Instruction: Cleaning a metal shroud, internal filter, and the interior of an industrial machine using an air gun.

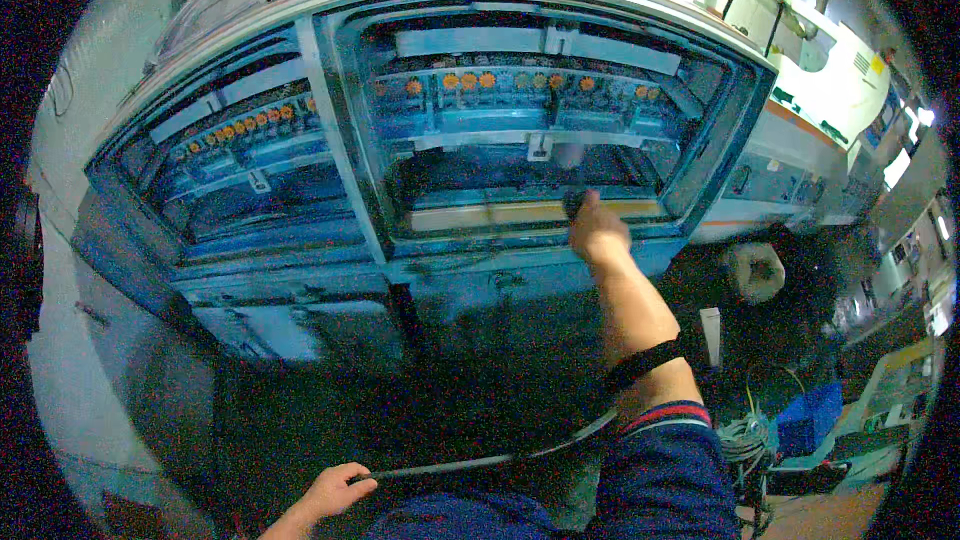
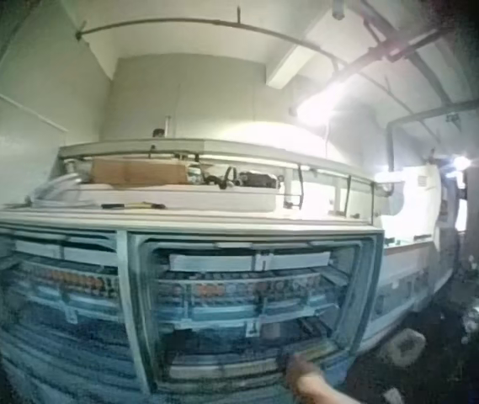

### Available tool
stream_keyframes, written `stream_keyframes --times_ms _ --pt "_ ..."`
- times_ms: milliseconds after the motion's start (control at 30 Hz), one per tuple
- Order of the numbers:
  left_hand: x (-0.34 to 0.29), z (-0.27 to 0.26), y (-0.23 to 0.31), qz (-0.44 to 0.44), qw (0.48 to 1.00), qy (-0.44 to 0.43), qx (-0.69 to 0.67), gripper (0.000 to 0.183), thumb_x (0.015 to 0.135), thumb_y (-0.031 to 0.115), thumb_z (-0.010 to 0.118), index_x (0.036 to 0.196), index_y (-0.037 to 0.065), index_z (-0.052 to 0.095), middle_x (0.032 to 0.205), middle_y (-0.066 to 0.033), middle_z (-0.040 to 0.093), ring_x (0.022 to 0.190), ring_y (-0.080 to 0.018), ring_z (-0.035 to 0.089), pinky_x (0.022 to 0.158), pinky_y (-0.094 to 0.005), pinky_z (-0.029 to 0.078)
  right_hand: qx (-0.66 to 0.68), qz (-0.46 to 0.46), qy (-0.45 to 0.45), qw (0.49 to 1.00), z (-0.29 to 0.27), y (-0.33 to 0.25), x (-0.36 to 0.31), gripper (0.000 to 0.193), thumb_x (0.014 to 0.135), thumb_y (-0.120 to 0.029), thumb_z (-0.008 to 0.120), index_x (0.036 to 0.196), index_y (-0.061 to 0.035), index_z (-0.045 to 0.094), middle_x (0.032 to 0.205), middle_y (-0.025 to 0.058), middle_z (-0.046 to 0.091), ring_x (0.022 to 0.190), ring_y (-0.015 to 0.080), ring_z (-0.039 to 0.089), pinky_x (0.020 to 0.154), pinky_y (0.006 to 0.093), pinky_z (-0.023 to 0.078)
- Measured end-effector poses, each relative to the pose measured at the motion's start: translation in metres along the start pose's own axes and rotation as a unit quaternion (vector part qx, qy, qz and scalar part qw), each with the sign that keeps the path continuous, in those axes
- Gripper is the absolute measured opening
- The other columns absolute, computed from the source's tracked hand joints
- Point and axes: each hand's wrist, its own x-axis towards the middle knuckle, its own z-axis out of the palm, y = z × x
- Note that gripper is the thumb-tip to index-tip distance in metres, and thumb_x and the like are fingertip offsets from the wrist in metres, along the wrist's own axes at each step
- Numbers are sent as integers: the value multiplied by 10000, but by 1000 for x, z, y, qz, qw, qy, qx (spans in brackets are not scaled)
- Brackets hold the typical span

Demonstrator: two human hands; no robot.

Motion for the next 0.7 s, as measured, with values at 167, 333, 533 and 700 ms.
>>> stream_keyframes --times_ms 167,333,533,700 --pt "-18 -32 -60 18 999 18 -20 328 879 377 752 1028 87 711 835 -78 697 741 -187 659 687 -333 520 -44 -19 -42 998 0 -89 -50 428 916 -216 519 1304 -41 480 1132 285 675 1053 457 657 921 533 526" --pt "-35 -72 -82 9 999 -6 -31 317 878 370 759 1027 94 714 806 -53 687 734 -157 641 685 -320 510 -4 -13 -25 1000 4 -104 -87 484 881 -217 580 1329 -72 469 1083 277 686 1059 461 643 904 553 501" --pt "-46 -98 -128 -16 999 -18 -47 310 871 352 767 1035 95 710 810 -34 684 757 -138 626 706 -309 507 20 -37 14 999 -12 -134 -129 378 896 -175 541 1233 -18 472 1091 309 671 1028 479 645 892 560 496" --pt "-40 -109 -140 42 998 -5 -44 294 858 320 779 1032 94 708 883 -31 692 828 -134 626 774 -305 505 9 -26 34 999 -35 -144 -153 347 884 -164 546 1201 -39 481 1066 292 680 1022 478 645 882 570 495"
